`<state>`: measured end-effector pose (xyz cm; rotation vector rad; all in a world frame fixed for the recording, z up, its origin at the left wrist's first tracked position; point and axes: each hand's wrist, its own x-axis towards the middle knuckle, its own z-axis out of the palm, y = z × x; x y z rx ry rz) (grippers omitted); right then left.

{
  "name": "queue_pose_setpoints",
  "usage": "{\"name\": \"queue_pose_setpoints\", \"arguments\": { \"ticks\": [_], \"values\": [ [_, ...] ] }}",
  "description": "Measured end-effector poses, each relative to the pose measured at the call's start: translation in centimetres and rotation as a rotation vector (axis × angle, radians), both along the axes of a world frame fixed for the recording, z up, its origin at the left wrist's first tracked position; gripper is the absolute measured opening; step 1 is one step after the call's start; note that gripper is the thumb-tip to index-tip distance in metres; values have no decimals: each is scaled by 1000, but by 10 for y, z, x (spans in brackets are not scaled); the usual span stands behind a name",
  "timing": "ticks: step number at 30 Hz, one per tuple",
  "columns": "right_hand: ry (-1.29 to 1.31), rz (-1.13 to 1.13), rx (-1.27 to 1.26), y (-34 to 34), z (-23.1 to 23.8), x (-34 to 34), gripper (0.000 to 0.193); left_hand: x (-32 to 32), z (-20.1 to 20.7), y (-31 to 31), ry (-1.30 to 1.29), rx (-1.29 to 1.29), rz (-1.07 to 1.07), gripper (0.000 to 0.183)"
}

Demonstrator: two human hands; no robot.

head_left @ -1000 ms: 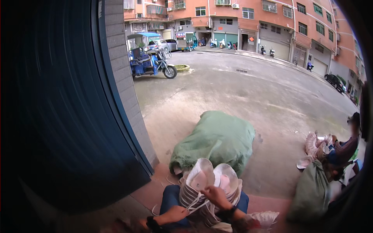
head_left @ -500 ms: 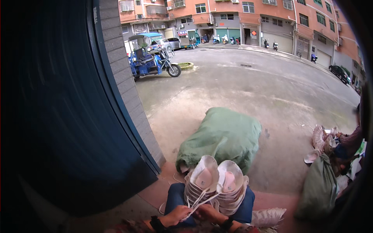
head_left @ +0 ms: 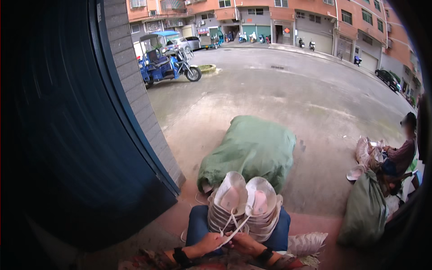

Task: Manually thread laces through the eyelets of shoe uppers and tie them together in bundles.

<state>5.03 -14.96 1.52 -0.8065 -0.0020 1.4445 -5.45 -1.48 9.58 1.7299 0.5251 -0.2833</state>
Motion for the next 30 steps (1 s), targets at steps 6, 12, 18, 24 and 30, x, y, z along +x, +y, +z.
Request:
{"name": "queue_pose_setpoints", "arguments": {
  "ticks": [6, 12, 18, 24, 30],
  "values": [
    [-840, -26, -169, -21, 62, 22, 21, 15, 47, 11, -417, 270, 7, 23],
    [-950, -324, -8, -12, 142, 49, 17, 58, 92, 20, -764, 336, -188, 24],
    [-1386, 244, 20, 0, 167, 64, 18, 85, 124, 9, -530, 225, -188, 24],
    [-1502, 226, -16, -1, 188, 61, 29, 99, 110, 14, -665, 371, -296, 30],
    [-1171, 65, -249, -5, 177, 68, 37, 91, 97, 24, -382, -331, -178, 39]
  ]
}}
